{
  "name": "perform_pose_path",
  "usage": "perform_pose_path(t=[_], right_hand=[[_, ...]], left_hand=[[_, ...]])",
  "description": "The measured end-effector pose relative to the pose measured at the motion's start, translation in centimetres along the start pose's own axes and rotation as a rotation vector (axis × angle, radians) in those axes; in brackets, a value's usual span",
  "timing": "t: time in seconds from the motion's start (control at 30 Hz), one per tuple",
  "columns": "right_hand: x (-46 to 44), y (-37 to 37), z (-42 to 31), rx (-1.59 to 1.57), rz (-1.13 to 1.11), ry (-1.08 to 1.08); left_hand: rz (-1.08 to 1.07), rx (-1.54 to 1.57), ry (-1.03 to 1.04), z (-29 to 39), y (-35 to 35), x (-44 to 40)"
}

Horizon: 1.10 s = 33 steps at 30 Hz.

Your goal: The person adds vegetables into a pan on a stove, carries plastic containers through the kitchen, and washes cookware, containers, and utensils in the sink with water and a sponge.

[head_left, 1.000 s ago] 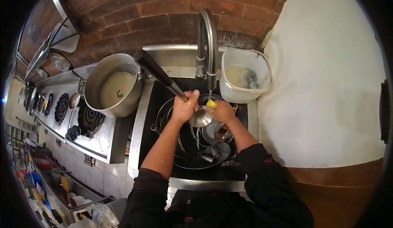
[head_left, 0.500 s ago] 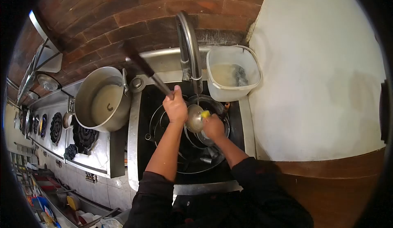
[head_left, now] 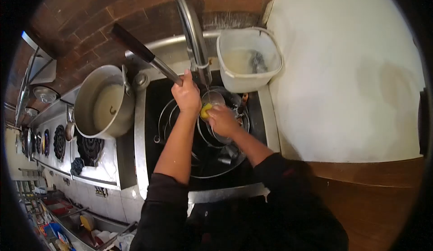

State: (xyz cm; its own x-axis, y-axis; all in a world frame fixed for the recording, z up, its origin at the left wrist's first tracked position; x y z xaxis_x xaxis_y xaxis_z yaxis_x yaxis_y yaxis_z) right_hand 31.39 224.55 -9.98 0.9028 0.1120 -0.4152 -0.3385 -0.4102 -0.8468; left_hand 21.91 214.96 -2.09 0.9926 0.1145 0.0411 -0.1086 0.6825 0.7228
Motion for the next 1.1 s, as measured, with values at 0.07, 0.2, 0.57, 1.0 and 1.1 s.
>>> perform_pose_path(t=[0.07, 0.2, 0.57, 1.0, 1.1], right_hand=[[0.6, 0.3, 3.2, 0.236, -0.173, 0.014], [3.7, -0.6, 13.3, -0.216, -0.112, 0.757], [6.2, 8.9, 6.4, -1.790, -0.129, 1.108], [2.9, 1.4, 11.9, -0.633, -0.271, 0.719], [8.6, 7.4, 10.0, -1.467, -0.173, 1.233]], left_hand=[[-0.066, -0.033, -0.041, -0.3, -1.6, -0.1], [-0.096, -0.090, -0.069, -0.6, -2.2, 0.3], [-0.021, 0.274, -0.213, -0.9, -1.5, -1.7], [-0.020, 0.181, -0.334, -5.4, -0.8, -1.2], [0.044, 0.160, -0.186, -4.5, -0.7, -0.9]])
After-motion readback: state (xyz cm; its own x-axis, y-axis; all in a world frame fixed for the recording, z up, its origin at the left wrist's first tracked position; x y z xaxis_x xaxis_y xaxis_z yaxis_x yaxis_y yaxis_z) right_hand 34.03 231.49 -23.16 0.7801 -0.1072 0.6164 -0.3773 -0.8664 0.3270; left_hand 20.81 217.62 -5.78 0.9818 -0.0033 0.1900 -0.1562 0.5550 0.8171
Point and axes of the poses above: each hand's wrist, its own x-axis away from the middle knuckle, its own y-axis out of the palm, z = x × y, the point moved 8 cm from there along -x, towards the middle knuckle, and after that the axes turned 15 degrees about x, right-handed, at the moved point
